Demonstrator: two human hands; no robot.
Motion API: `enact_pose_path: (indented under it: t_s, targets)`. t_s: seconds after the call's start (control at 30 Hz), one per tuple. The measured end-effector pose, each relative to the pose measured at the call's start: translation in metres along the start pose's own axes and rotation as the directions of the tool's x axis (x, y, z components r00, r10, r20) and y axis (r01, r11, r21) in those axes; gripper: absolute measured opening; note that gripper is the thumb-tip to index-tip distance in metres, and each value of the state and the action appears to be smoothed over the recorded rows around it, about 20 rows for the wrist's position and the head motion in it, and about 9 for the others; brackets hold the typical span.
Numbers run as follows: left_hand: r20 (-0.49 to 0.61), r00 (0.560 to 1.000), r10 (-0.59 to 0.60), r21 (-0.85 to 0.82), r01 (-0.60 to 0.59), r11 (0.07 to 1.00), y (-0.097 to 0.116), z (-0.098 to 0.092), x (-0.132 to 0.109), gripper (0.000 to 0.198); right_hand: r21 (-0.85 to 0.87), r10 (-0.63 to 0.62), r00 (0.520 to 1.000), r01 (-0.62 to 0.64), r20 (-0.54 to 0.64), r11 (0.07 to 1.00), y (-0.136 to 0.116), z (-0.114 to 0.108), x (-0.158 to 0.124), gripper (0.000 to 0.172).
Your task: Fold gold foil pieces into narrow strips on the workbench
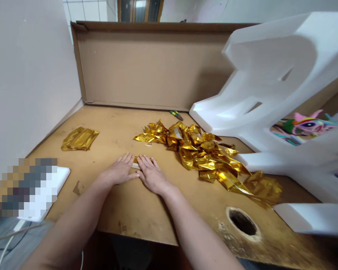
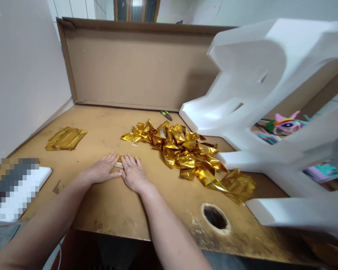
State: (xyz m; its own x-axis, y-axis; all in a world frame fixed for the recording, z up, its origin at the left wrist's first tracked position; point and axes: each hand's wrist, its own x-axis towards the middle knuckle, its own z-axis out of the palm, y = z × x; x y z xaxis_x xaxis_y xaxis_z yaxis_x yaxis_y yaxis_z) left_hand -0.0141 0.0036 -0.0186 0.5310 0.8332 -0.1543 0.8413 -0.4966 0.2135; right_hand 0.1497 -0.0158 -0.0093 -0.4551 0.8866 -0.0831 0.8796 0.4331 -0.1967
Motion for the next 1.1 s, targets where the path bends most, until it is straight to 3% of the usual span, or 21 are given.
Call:
enact_pose_path:
  t_s: [0.27, 0.53, 0.87, 1.1]
  targets:
    - [0.010, 1.000, -0.003, 0.003, 0.002, 1.000, 0.001, -0.004, -0.002, 0.077, 0.004, 0.066, 0.996, -0.066, 0.054, 0.998, 0.004, -0.011, -0.005, 0.056]
    - [-0.063, 0.998, 0.006, -0.023, -0.007, 1.000, -0.002, -0.001, -0.001, 0.073, -0.045, 0.170, 0.984, -0.168, 0.046, 0.985, 0.013, -0.027, -0.014, 0.052]
    - [-0.239, 0.971, 0.011, -0.039, -0.021, 0.999, -0.004, 0.002, 0.003, 0.050, -0.089, 0.073, 0.996, -0.077, -0.041, 0.993, 0.006, -0.034, -0.020, 0.034]
    - [-0.294, 0.955, -0.030, 0.042, 0.044, 0.998, -0.002, -0.001, 0.002, 0.049, -0.053, -0.011, 0.998, 0.007, -0.068, 0.999, 0.000, -0.034, -0.020, 0.025]
